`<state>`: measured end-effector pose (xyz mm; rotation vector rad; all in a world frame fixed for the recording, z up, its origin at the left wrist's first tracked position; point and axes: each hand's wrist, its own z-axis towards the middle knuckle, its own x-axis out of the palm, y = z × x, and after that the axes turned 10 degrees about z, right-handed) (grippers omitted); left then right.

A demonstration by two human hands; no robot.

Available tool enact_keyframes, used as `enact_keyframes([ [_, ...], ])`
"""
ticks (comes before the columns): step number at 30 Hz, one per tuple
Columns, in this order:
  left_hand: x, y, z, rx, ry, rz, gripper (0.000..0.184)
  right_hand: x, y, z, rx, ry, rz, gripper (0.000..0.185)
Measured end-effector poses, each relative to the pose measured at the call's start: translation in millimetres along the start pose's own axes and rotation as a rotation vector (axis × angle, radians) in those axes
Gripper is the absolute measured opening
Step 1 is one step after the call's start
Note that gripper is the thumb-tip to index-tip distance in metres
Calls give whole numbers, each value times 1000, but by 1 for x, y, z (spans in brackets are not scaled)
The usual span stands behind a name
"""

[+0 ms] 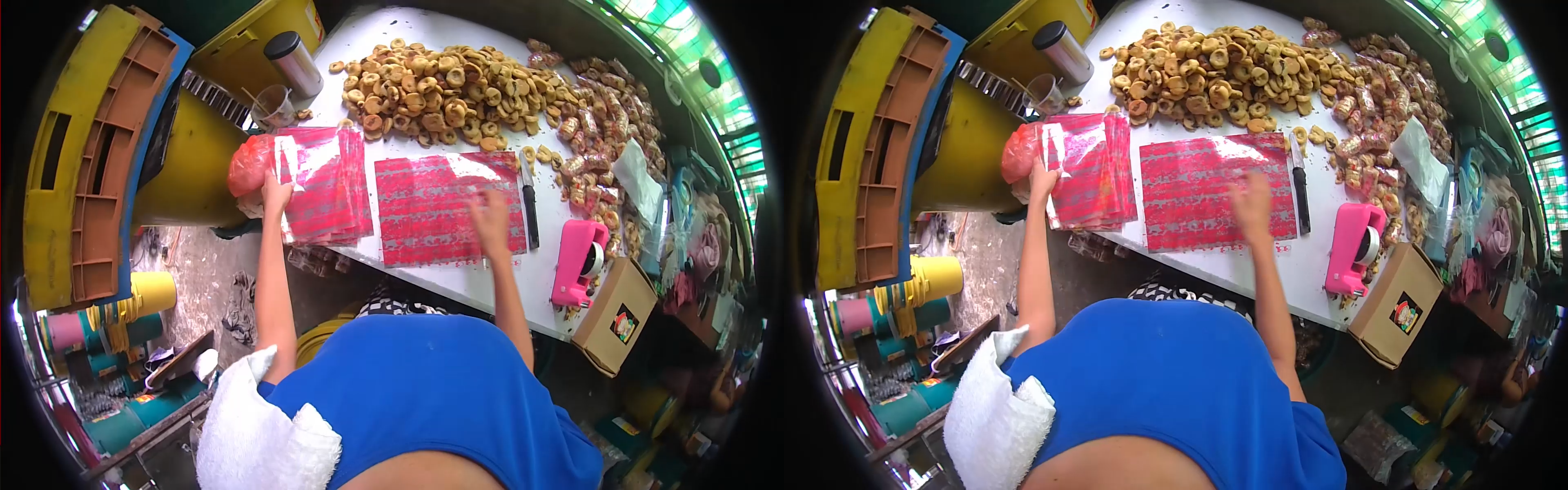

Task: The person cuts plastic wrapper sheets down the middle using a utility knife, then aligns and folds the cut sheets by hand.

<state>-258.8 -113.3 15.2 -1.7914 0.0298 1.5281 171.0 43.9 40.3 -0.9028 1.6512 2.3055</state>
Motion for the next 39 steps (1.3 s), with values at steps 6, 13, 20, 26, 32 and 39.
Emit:
enact_keyframes([
  [6, 2, -80, -64, 146, -360, 329, 69, -60, -111, -19, 152, -163, -424, 51],
  [13, 77, -126, -175, 241, 289, 258, 65, -48, -63, -4, 508, -96, -240, 48],
  [20, 74, -152, -177, 84, 296, 233, 67, -44, -91, -13, 327, -58, -423, 31],
  [26, 83, -140, -155, -2, 357, 188, 59, -54, -84, 7, 577, -66, -145, 26],
  [32, 101, -143, -169, 168, 126, 251, 56, -50, -95, 8, 284, -85, -389, 34],
  [39, 70, -165, -172, -87, 400, -213, 79, -58, -53, 7, 390, -83, -124, 36],
])
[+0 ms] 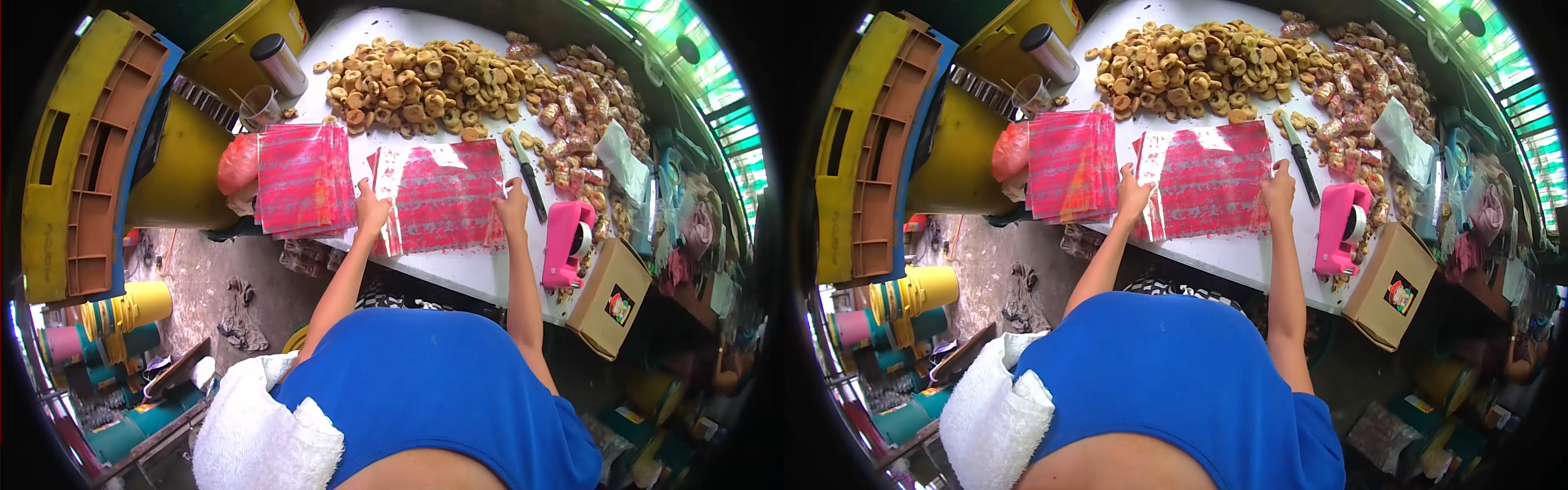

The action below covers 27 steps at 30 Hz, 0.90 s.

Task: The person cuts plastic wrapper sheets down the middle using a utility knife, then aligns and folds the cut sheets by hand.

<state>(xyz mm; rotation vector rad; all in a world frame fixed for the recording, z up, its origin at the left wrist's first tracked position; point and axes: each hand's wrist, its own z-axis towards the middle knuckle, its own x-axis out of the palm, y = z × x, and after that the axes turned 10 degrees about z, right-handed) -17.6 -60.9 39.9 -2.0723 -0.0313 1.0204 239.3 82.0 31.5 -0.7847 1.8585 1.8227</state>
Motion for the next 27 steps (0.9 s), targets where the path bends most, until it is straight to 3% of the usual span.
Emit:
enact_keyframes([
  [3, 3, 19, 13, 164, -70, 160, 77, -4, -10, -17, 41, 16, -30, 44],
  [5, 3, 20, 12, 164, -58, 189, 78, 1, -32, -25, 39, -37, 27, 47],
  [7, 16, 34, 18, 310, -204, 251, 76, 5, -43, -23, 99, 6, 29, 44],
  [9, 17, 35, 17, 299, -193, 202, 72, 12, -52, -15, -87, -107, -98, 35],
  [15, 7, 20, 7, 253, -192, 33, 67, 19, -38, -3, -113, -74, -109, 22],
  [19, 15, 30, 16, 298, -352, 281, 76, 26, -30, 1, -31, -92, -56, 22],
  [21, 16, 28, 16, 300, -367, 335, 78, 27, -27, -2, 24, -169, 170, 28],
  [23, 11, 17, 16, 145, -229, 234, 76, 25, -22, -9, 58, -210, 108, 29],
  [25, 14, 15, 25, 125, -303, 270, 71, 27, -28, -8, 88, -252, 44, 31],
  [27, 13, 17, 37, 52, -119, 192, 64, 28, -41, -4, 4, -110, 6, 36],
])
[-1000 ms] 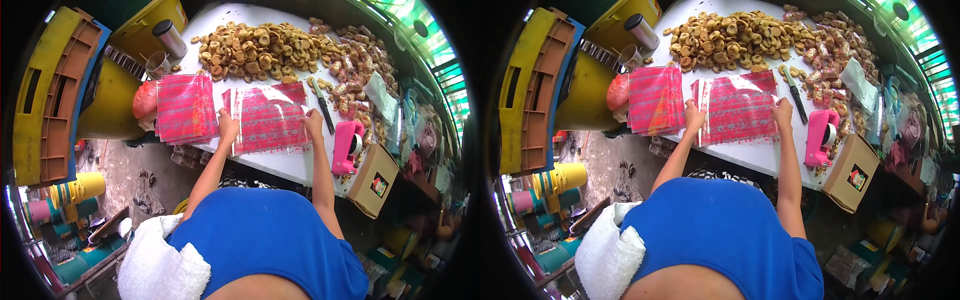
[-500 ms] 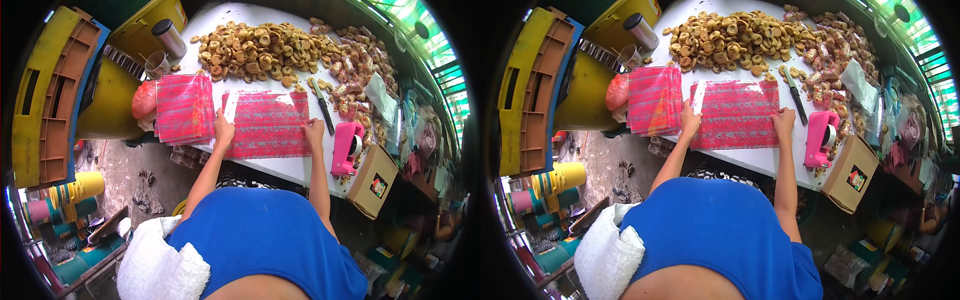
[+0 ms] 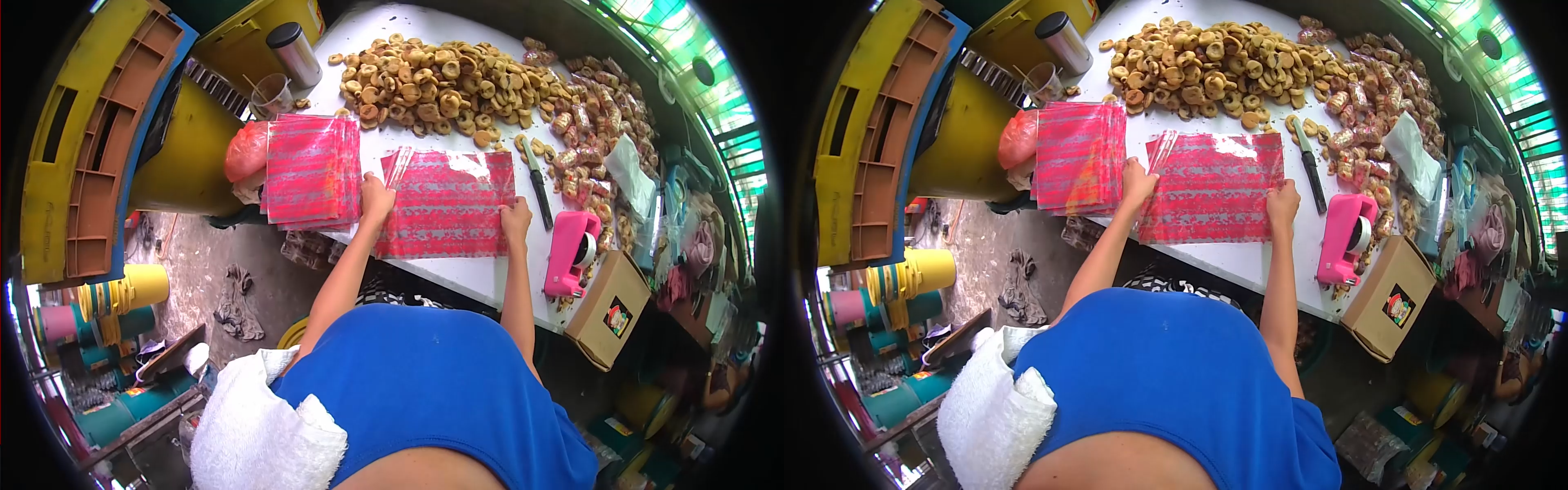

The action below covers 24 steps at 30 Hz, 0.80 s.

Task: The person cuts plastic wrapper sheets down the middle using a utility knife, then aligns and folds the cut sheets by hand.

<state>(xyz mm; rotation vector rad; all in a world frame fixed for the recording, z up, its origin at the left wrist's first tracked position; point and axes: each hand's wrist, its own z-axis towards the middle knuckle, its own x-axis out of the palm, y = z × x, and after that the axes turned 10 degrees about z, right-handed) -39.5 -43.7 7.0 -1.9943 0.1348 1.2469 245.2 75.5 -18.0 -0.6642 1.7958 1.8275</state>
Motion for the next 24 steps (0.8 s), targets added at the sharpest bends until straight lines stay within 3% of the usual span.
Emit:
enact_keyframes([
  [1, 5, 5, 6, 0, 24, 102, 60, 1, -1, -2, -3, -2, 3, 36],
  [2, 9, 13, 10, 5, 21, 101, 60, 1, -3, -5, -170, 2, -182, 36],
  [3, 18, 24, 15, 131, 48, 102, 59, 0, -4, -5, -335, 2, -371, 35],
  [4, 20, 25, 14, 260, 77, 103, 58, -3, 6, -6, -331, -8, -373, 35],
  [5, 26, 27, 4, 373, -139, 57, 47, -6, 15, -7, -138, 64, -163, 35],
  [6, 18, 16, -9, 385, -130, 56, 47, -9, 21, -8, 56, 133, 50, 34],
  [8, -4, -7, -31, 164, -143, -235, 34, -5, 5, 0, 64, 95, 3, 32],
  [10, -6, -2, -25, 142, -175, -249, 25, -8, -6, 9, 130, 249, -113, 38],
  [12, -7, 2, -15, 107, -34, -95, 23, -8, -15, 12, 127, 249, -84, 38],
  [14, 6, 15, -4, 160, -80, -113, 24, -6, -15, 10, 121, 251, -54, 39],
  [16, 0, 9, -8, 231, -151, -70, 30, -9, -11, -1, 57, 116, 56, 41],
  [18, -1, 5, -18, 145, -110, -60, 28, -13, -3, -11, 32, 49, -3, 41],
  [19, 0, 4, -22, 186, -198, -157, 31, -16, 3, -16, 5, -26, -61, 40],
  [20, 0, 2, -25, 228, -286, -254, 40, -19, 10, -21, 7, -29, -61, 40],
  [24, -5, 6, -26, 323, -237, -238, 57, -23, 25, -48, -48, 65, -280, 47],
])
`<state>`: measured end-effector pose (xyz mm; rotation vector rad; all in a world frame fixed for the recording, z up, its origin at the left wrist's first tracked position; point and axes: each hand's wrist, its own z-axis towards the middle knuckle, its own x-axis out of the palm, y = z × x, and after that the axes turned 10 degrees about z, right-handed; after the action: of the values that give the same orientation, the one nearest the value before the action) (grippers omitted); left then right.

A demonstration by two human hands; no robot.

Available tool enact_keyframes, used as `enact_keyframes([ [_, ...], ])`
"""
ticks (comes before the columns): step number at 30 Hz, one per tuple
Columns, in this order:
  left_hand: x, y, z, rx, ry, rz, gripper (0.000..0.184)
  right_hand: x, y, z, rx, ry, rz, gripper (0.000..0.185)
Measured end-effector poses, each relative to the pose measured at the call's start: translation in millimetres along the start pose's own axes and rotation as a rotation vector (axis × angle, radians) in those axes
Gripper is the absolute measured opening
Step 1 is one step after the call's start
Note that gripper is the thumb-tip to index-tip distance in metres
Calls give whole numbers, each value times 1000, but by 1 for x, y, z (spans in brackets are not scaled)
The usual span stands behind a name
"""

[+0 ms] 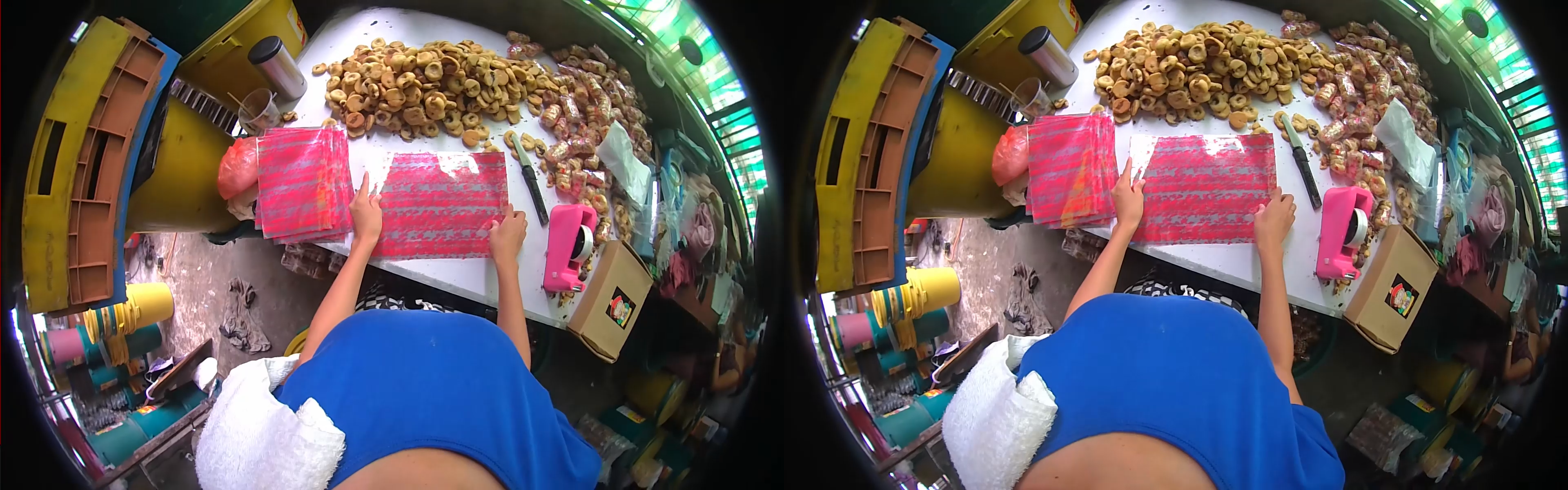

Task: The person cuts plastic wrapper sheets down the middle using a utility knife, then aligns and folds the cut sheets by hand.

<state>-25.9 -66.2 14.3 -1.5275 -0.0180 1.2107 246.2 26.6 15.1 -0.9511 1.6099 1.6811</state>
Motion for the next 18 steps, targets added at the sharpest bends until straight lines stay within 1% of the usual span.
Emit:
enact_keyframes([
  [2, 0, 3, 1, -48, 122, 83, 64, 6, 2, -5, -40, -47, -117, 52],
  [3, 0, 1, 0, -47, 125, 85, 64, 7, 3, -6, -36, -47, -117, 52],
  [5, 0, -4, -2, -164, 34, 23, 64, 8, 6, -7, -51, -40, -194, 59],
  [6, 1, -3, -2, -163, 35, 24, 64, 8, 8, -7, -49, -40, -194, 59],
  [8, 2, 0, -2, -26, 20, 53, 63, 8, 12, -9, -72, -26, -254, 66],
  [12, 4, 2, -2, -8, 4, 75, 62, 18, 13, -15, -112, -47, -343, 72],
  [14, 3, 1, -1, -82, 61, 50, 62, 18, 15, -17, -129, -30, -356, 74],
  [18, 2, -1, -2, -43, 31, 42, 62, 18, 20, -19, -121, -44, -348, 76],
])
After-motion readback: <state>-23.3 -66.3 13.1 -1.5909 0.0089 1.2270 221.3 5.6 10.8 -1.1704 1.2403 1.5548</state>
